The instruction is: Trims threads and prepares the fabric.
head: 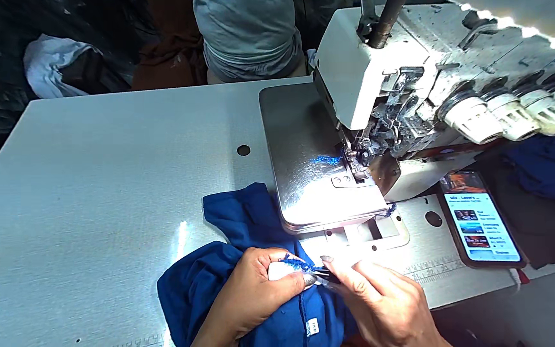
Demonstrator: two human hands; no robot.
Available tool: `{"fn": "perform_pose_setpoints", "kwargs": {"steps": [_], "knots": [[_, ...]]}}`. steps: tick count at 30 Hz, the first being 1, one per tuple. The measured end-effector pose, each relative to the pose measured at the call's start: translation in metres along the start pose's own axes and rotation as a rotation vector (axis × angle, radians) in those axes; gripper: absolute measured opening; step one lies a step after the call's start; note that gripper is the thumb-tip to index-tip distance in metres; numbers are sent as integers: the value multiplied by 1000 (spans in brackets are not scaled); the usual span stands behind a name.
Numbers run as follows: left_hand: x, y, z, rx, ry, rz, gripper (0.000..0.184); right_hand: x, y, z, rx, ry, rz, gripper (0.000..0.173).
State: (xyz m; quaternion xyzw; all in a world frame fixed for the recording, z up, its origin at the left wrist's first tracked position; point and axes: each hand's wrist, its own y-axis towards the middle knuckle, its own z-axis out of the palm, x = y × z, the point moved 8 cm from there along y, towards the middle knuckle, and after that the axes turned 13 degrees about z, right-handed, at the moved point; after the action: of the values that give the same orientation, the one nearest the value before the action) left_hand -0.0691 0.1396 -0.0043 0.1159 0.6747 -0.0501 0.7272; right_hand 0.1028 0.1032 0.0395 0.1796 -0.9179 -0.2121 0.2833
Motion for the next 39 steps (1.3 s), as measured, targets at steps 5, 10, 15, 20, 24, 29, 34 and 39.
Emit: {"fn": "perform_pose_setpoints", "kwargs": {"steps": [5,10,15,20,24,29,34,39], "knots": [[0,1,0,-11,-16,9,2,-2,-2,-3,9,-40,14,26],[0,0,0,-1,-4,23,2,-3,-3,0,12,-32,21,27],[0,1,0,6,-10,39,2,-2,-3,0,14,-17,35,27],[0,0,1,12,-6,29,2,-2,-3,0,22,3,39,27],[-1,1,2,21,-16,40,2,2,0,3,16,9,29,26],[-1,0,1,14,-7,46,3,3,-1,4,20,-1,38,27],[0,0,0,-3,9,36,2,1,-4,1,25,-24,52,27],[0,-1,-1,-1,17,35,2,0,-4,1,33,2,78,27]]}}
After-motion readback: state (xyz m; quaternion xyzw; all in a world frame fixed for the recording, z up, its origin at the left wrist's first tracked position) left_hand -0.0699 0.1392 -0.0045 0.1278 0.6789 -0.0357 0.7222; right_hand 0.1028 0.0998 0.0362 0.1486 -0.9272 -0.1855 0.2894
